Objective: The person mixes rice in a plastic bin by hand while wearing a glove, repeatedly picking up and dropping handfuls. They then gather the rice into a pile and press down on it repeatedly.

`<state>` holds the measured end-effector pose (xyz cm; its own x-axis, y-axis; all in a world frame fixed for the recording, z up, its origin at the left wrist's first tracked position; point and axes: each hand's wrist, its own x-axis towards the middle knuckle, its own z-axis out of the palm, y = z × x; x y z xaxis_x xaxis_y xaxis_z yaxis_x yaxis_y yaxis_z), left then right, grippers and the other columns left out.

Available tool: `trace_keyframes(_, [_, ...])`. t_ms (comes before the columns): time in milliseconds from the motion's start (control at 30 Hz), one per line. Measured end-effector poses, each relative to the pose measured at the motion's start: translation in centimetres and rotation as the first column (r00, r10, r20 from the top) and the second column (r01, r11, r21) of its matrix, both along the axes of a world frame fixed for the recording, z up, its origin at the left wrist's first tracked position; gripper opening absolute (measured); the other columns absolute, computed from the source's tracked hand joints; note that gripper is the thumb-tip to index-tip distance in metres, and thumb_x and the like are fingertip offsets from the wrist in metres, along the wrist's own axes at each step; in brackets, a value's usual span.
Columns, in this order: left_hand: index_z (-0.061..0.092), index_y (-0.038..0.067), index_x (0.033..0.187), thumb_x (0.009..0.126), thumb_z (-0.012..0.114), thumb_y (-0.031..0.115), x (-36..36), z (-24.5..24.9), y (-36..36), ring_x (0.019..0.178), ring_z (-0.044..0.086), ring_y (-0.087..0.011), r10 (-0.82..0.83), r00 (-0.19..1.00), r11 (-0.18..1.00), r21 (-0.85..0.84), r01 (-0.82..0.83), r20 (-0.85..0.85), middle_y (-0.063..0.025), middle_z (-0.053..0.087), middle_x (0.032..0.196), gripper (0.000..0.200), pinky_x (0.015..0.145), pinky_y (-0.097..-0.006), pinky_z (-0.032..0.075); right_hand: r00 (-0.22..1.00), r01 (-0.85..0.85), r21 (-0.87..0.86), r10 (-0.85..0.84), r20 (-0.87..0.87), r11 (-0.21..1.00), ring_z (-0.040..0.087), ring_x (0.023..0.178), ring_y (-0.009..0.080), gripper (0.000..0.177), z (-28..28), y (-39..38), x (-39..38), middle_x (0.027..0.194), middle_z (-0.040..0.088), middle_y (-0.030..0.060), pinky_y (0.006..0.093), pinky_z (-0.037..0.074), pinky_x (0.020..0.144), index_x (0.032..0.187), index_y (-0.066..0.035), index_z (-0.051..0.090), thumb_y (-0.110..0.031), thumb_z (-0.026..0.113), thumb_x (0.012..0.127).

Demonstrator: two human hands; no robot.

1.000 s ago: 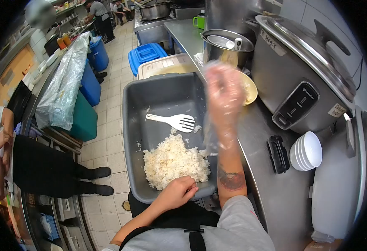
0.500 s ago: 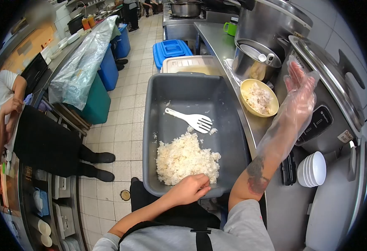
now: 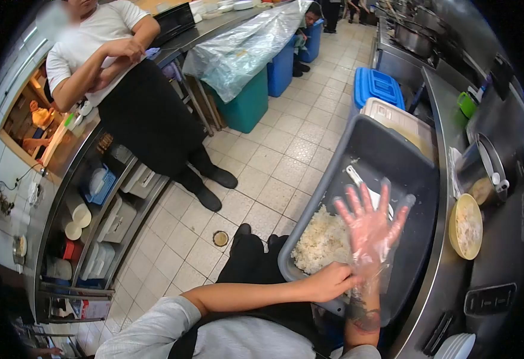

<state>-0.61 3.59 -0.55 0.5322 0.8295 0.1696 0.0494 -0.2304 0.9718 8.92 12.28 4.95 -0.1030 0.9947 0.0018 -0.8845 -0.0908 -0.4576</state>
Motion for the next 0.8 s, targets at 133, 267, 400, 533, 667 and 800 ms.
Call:
trace_keyframes(133, [0.065,-0.001,0.095,0.098,0.057,0.023,0.3,-0.2,-0.1,0.090,0.063,-0.0450,-0.111,0.965,0.990,0.060,0.129,-0.238,-0.0216,0.067,0.089,0.026,0.081,-0.0511,0.050,0.975,0.167,-0.101,-0.180,-0.134,0.981,0.013,0.153,0.0425,0.092,-1.2,1.7,2.3,0.167,0.011,0.0165,0.0716,0.025,0.114,0.160,-0.027,0.022,-0.064,0.064,0.088])
trace_keyframes(267, [0.064,0.002,0.092,0.097,0.058,0.022,0.8,0.1,-1.2,0.086,0.062,-0.0440,-0.254,0.841,0.858,0.290,0.424,-0.477,-0.0196,0.065,0.086,0.022,0.075,-0.0501,0.050,0.989,0.025,-0.048,-0.032,-0.143,0.999,0.008,0.154,0.0401,0.092,-3.1,4.0,4.2,0.168,0.009,0.0134,0.0738,0.019,0.115,0.161,-0.029,0.020,-0.067,0.061,0.088])
trace_keyframes(400, [0.059,0.001,0.089,0.095,0.061,0.018,0.3,0.2,-0.7,0.078,0.062,-0.0356,-0.048,0.985,0.938,0.332,0.101,-0.164,-0.0164,0.059,0.085,0.019,0.068,-0.0456,0.050,0.993,0.105,-0.104,-0.099,0.061,0.989,0.004,0.155,0.0391,0.094,-4.7,4.7,4.8,0.168,0.008,0.0147,0.0711,0.017,0.116,0.162,-0.027,0.016,-0.076,0.049,0.089])
trace_keyframes(533, [0.053,0.001,0.084,0.092,0.065,0.011,-0.5,2.0,-0.8,0.068,0.056,-0.0297,-0.067,0.997,0.984,0.163,0.073,-0.043,-0.0124,0.053,0.079,0.017,0.064,-0.0405,0.047,0.907,0.278,-0.231,-0.176,0.382,0.932,0.009,0.155,0.0353,0.100,-9.0,7.4,8.8,0.167,0.015,0.0196,0.0663,0.018,0.116,0.162,-0.016,0.018,-0.082,0.038,0.090])
trace_keyframes(667, [0.053,0.001,0.083,0.091,0.068,0.012,-0.6,1.6,-0.5,0.069,0.058,-0.0271,-0.303,0.946,0.932,0.170,0.319,-0.114,-0.0114,0.054,0.078,0.020,0.062,-0.0386,0.047,0.617,0.083,-0.411,0.277,0.737,0.908,0.045,0.134,0.0286,0.077,-17.1,7.9,13.9,0.148,0.050,0.0148,0.0539,0.028,0.113,0.142,-0.012,0.054,-0.072,0.048,0.094])
trace_keyframes(800, [0.054,0.001,0.084,0.087,0.072,0.013,-0.5,1.8,-0.4,0.069,0.058,-0.0238,-0.369,0.927,0.922,0.099,0.375,-0.068,-0.0094,0.053,0.077,0.022,0.061,-0.0358,0.048,0.188,0.139,-0.510,0.483,0.855,0.849,0.057,0.113,0.0225,0.060,-17.2,5.8,12.5,0.128,0.062,0.0102,0.0402,0.049,0.089,0.125,-0.004,0.066,-0.057,0.054,0.099])
